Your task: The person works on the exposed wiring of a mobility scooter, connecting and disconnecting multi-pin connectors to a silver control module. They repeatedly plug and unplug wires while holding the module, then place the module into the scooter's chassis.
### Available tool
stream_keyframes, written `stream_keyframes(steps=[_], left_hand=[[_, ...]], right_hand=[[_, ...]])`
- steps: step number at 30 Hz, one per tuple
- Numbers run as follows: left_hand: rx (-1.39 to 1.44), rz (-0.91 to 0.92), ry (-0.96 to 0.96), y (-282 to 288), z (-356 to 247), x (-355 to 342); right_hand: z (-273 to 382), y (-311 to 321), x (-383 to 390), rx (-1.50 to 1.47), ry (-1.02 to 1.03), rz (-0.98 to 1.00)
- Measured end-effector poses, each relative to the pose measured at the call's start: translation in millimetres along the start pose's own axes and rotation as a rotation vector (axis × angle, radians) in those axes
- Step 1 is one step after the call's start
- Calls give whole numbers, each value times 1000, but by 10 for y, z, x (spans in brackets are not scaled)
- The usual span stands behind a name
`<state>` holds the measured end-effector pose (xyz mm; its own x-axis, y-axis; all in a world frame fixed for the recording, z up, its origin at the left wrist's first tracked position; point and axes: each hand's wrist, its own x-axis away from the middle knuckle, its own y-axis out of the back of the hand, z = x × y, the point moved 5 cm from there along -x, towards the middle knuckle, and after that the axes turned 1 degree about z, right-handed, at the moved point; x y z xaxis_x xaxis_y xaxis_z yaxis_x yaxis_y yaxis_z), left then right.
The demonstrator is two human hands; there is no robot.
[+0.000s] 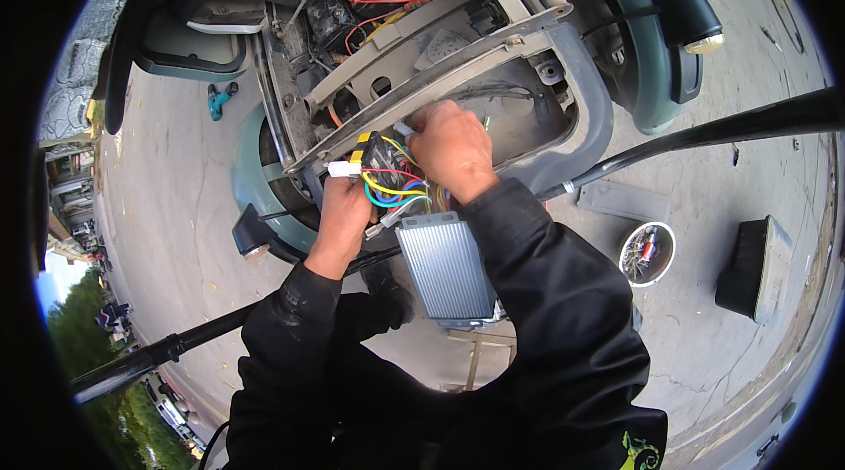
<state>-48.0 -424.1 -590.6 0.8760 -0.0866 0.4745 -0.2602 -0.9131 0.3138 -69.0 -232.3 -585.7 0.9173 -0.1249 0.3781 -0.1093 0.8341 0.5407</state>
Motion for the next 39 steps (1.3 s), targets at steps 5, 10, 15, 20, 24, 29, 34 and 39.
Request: stream_keyframes(steps=[5, 10, 15, 20, 24, 29, 34, 39], left_hand=[[365, -55, 175, -55, 22, -134], [522, -70, 187, -105, -37, -159], [603, -150, 150, -187, -4, -230], [833, -159, 177, -209, 77, -271], [939, -104, 146, -222, 88, -284], [936, -36, 165, -193, 187, -339], [1013, -11, 173, -206, 128, -314], [845, -97, 207, -235, 28, -231]], right_hand=[[29, -56, -42, 32, 121, 0], [68, -71, -48, -31, 216, 46], [117, -74, -42, -57, 248, 143], [159, -80, -35, -82, 286, 151], [122, -68, -23, -108, 316, 140], [134, -91, -24, 24, 377, 57], [158, -6, 57, 72, 408, 32], [40, 119, 153, -183, 214, 41]])
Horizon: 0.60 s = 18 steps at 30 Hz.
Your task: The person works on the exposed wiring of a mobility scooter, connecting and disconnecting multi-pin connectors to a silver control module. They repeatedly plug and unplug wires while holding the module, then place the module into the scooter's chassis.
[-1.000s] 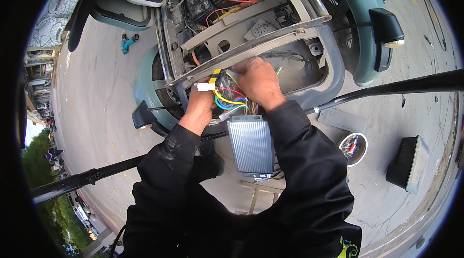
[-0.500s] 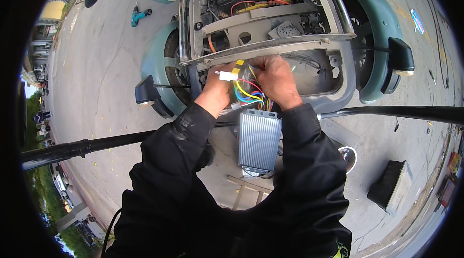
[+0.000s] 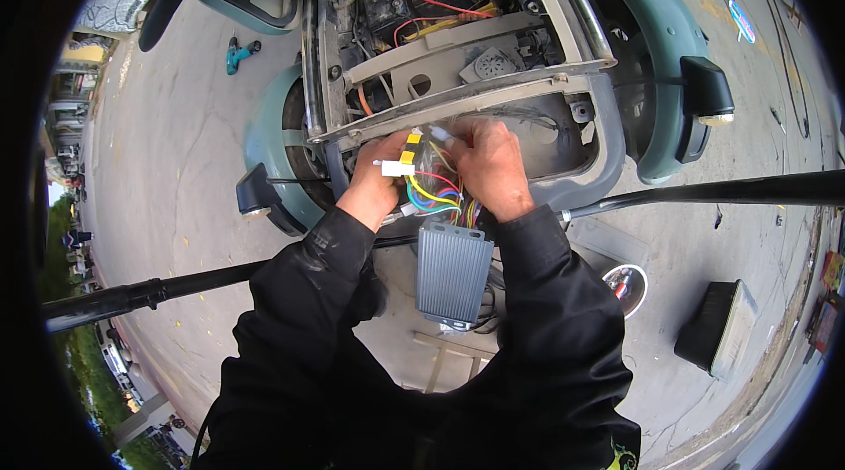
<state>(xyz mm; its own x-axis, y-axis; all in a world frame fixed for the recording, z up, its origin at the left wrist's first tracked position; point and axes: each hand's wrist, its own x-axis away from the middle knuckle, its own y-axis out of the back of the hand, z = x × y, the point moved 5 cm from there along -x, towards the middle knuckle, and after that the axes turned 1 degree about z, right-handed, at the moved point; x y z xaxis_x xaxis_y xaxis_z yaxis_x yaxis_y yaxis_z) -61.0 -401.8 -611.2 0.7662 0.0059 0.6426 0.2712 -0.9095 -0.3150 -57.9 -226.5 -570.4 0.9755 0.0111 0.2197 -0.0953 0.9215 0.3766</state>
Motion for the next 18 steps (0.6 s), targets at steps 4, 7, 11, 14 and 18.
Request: stream_keyframes(steps=[4, 7, 11, 14, 18], left_hand=[[-9, 22, 32, 74, 30, -21], [-120, -10, 112, 194, 43, -78], [-110, -18, 79, 238, 43, 0], [-155, -8, 36, 228, 8, 129], [-207, -59, -97, 230, -86, 343]], right_hand=[[99, 91, 131, 22, 51, -190], [178, 203, 258, 41, 43, -240], [208, 376, 417, -269, 27, -181], [190, 442, 410, -460, 48, -161], [215, 516, 463, -401, 126, -164]])
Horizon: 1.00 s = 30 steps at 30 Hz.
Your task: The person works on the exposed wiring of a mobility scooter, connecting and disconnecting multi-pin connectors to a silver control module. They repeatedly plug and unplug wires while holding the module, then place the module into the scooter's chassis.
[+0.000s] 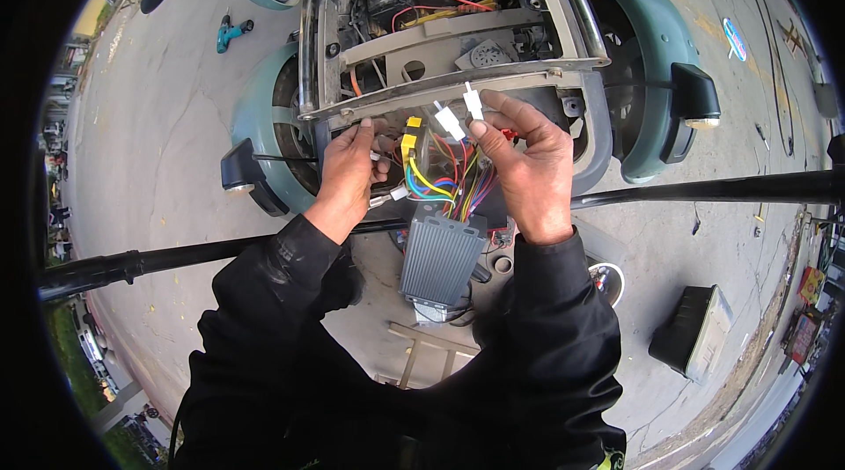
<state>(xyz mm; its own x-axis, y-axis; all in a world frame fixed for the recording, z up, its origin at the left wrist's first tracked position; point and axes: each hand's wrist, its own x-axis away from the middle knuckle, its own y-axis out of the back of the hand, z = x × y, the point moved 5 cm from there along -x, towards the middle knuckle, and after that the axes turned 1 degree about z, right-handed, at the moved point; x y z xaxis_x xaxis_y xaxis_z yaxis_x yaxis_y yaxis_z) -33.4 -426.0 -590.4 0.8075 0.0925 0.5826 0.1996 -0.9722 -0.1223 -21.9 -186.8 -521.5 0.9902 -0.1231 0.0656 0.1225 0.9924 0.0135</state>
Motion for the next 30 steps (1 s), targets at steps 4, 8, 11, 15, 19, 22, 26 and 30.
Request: stream_keyframes(steps=[4, 8, 11, 15, 19, 22, 26, 30], left_hand=[[-20, 115, -105, -11, -54, 289], [-572, 292, -718, -189, -214, 709], [-953, 356, -942, -331, -176, 936], [-960, 252, -710, -364, -55, 911], [-916, 217, -699, -334, -10, 797], [-805, 179, -1115, -277, -74, 932], [-674, 292, -883, -275, -27, 814], [-806, 167, -756, -340, -23, 809]], right_hand=[[152, 130, 37, 34, 102, -39], [318, 176, 90, 262, 215, -211], [532, 62, 209, 591, 415, -337], [852, -191, 372, 425, 548, -113], [1148, -543, 712, 795, 663, 294], [1005, -986, 1127, 1158, 855, 378], [592, -926, 1216, 1116, 726, 179], [343, -394, 1104, 785, 347, -67]])
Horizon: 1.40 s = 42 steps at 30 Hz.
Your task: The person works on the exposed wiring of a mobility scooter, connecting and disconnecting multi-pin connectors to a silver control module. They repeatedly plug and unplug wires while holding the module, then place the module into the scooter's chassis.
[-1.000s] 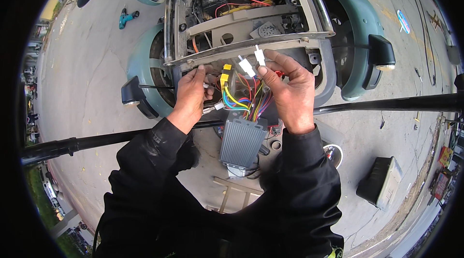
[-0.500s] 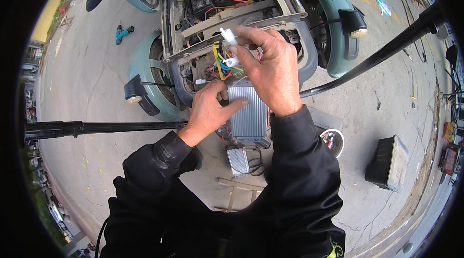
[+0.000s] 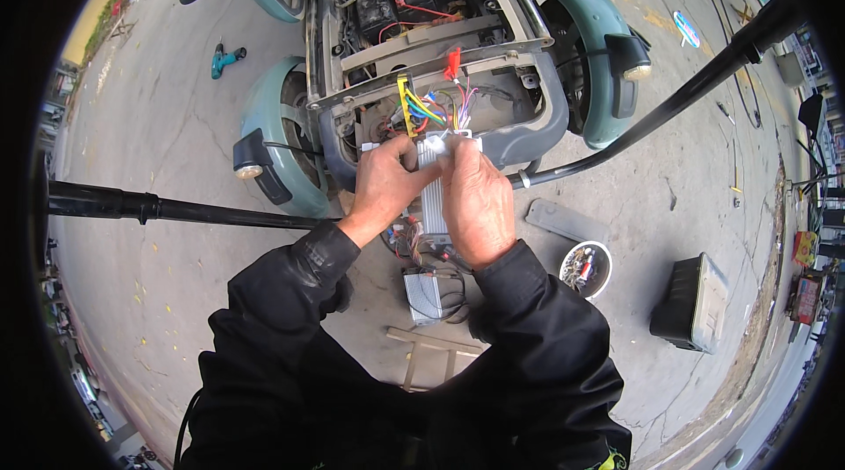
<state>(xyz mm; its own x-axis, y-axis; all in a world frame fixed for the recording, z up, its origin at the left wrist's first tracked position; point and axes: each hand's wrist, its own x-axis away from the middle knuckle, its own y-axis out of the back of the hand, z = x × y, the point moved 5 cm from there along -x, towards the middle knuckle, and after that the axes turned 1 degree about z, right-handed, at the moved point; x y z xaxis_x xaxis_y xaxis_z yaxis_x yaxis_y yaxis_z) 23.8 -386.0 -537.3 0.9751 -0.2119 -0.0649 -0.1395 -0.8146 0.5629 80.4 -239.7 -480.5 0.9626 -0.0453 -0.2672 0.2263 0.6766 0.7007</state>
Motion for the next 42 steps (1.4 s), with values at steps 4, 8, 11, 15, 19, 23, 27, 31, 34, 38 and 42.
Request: stream_keyframes(steps=[4, 8, 11, 15, 19, 23, 27, 31, 34, 38, 42], left_hand=[[23, 50, 31, -6, -60, 17], [65, 24, -44, -16, -117, 6], [96, 40, -29, -38, -100, 16], [67, 43, -40, -27, -83, 57], [86, 55, -32, -28, -77, 70], [79, 54, -30, -20, -96, 64], [69, 60, -29, -11, -117, 64], [76, 36, -57, -2, -142, 54], [79, 30, -71, 3, -147, 52], [55, 63, -64, -4, -132, 51], [51, 66, -48, -15, -122, 57]], right_hand=[[-364, 279, -258, -771, -250, -216], [-501, 226, -539, -842, -276, -170], [-496, 85, -640, -588, -158, -82], [-567, 9, -602, -357, -232, -52], [-576, 54, -586, -343, -224, -118], [-544, 43, -631, -423, -275, -200], [-442, -36, -741, -364, -335, -131], [-321, -74, -826, -90, -299, -80], [-213, -2, -768, 48, -138, -178], [-173, -96, -682, 128, -122, -146], [-208, -125, -697, 157, -146, -172]])
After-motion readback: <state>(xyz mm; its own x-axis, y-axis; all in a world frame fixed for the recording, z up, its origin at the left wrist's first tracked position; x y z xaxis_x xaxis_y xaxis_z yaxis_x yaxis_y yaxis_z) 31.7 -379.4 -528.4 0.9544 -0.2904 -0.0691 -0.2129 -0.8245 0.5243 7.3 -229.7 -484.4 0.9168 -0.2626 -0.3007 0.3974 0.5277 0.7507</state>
